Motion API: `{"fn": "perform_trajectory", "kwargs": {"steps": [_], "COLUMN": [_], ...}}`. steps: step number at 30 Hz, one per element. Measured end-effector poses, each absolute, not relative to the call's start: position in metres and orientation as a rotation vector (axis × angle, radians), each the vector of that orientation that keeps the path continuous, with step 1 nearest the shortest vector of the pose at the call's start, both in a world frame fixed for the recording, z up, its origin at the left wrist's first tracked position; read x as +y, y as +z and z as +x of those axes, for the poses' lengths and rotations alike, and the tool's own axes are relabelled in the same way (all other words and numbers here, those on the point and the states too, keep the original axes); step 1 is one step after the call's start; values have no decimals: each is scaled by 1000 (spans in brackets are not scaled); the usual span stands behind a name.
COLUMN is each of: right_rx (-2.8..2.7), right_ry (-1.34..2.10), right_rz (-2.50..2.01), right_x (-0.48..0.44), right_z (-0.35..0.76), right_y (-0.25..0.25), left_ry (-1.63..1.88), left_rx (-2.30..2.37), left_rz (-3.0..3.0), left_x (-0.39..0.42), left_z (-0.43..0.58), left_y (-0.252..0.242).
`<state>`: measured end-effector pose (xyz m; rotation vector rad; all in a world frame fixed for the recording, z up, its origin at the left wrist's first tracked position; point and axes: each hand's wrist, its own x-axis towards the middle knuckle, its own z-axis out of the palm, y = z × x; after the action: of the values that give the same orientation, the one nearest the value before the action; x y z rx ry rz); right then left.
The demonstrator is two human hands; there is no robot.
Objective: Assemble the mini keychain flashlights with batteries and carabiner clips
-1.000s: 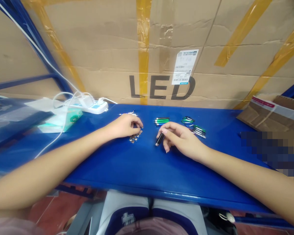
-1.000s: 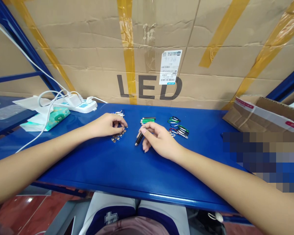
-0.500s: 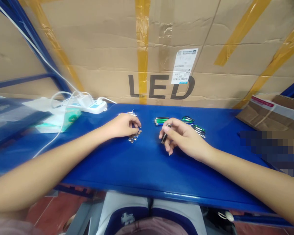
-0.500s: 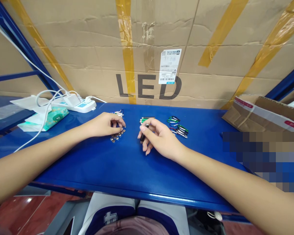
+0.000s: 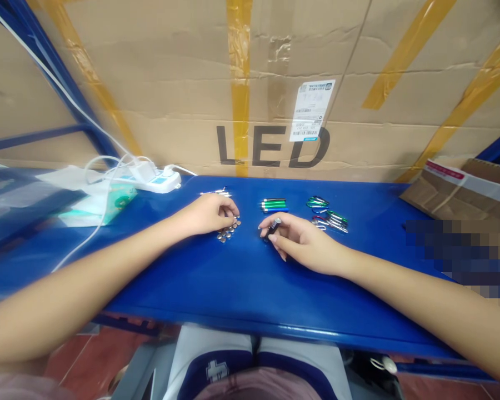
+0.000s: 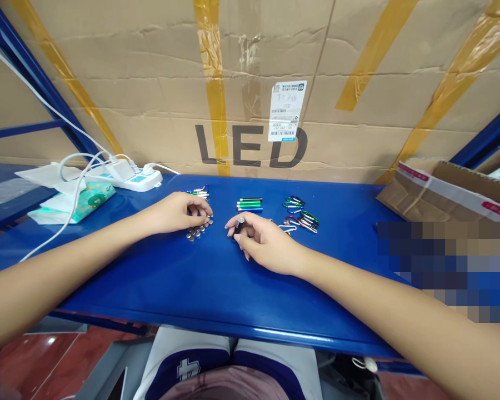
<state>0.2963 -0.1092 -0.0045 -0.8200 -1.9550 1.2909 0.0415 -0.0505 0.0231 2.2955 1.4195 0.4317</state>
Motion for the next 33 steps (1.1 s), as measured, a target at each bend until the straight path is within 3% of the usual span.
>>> {"fn": "perform_trajectory", "kwargs": {"steps": [11, 33], "right_rx": [-2075, -2091], "right_ry": [1275, 1284], "right_rz": [-907, -916], "right_x": [-110, -109], "right_z": [297, 298], "right_y": [4, 4], "left_ry": [607, 498], "left_rx": [1400, 1487], "left_rz": [2423, 2423], "left_x": [-52, -47], "left_z": [42, 42], "left_y": [21, 18]}}
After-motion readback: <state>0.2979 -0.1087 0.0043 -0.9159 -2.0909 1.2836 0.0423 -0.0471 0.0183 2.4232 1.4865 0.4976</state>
